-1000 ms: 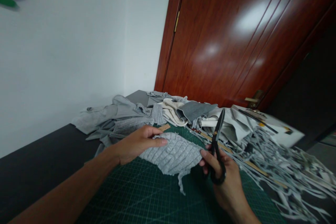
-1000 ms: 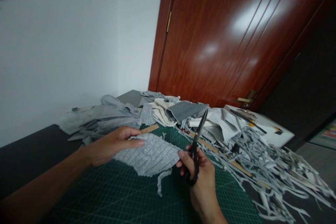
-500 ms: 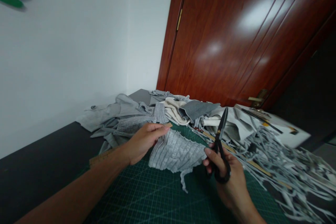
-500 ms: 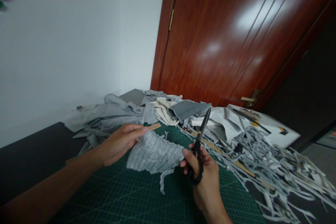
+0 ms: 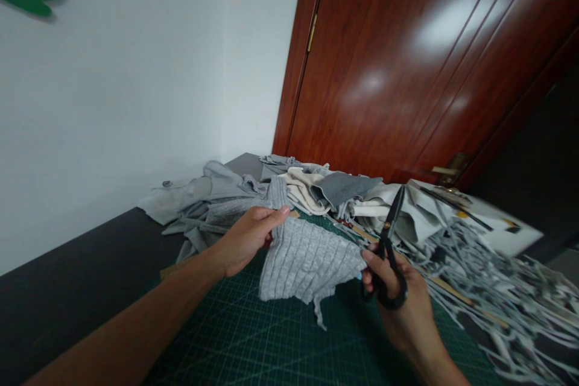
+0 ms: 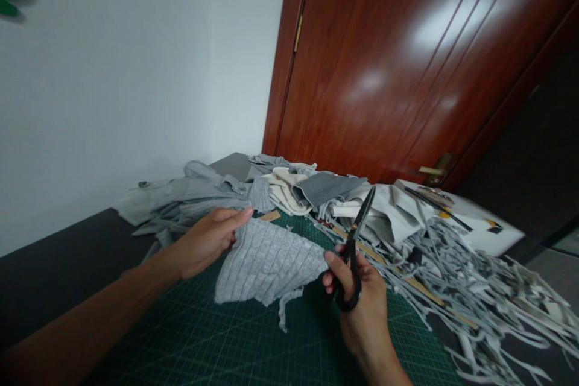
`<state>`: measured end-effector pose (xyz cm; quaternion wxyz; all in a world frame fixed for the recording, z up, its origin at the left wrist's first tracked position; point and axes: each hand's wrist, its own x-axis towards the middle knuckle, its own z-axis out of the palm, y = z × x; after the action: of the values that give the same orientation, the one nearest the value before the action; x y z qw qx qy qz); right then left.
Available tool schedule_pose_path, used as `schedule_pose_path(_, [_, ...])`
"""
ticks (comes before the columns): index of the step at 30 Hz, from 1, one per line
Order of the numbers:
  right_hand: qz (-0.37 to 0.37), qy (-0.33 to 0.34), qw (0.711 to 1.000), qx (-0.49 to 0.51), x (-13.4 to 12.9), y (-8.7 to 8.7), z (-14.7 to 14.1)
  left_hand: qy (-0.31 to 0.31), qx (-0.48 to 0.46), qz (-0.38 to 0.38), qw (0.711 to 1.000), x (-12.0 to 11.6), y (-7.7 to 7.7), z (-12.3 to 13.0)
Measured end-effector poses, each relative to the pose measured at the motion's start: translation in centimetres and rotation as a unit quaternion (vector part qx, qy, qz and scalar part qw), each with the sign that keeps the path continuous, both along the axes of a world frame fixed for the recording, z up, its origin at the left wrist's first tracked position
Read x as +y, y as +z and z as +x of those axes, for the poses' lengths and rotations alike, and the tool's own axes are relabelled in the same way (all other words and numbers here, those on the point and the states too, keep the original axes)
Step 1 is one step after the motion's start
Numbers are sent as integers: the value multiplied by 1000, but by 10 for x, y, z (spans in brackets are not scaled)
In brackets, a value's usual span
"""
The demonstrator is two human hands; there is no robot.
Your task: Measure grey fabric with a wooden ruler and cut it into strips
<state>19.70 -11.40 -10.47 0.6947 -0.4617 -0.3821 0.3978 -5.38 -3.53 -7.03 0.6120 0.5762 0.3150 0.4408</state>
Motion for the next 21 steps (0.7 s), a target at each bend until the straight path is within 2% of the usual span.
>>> schedule_pose_path(12, [3,-6,1000,-12,2,-1,2,-20,25,31,999,2,-2,-2])
schedule_pose_path(21, [18,-7,1000,-10,1,-1,1,10,13,29,999,1,3,0])
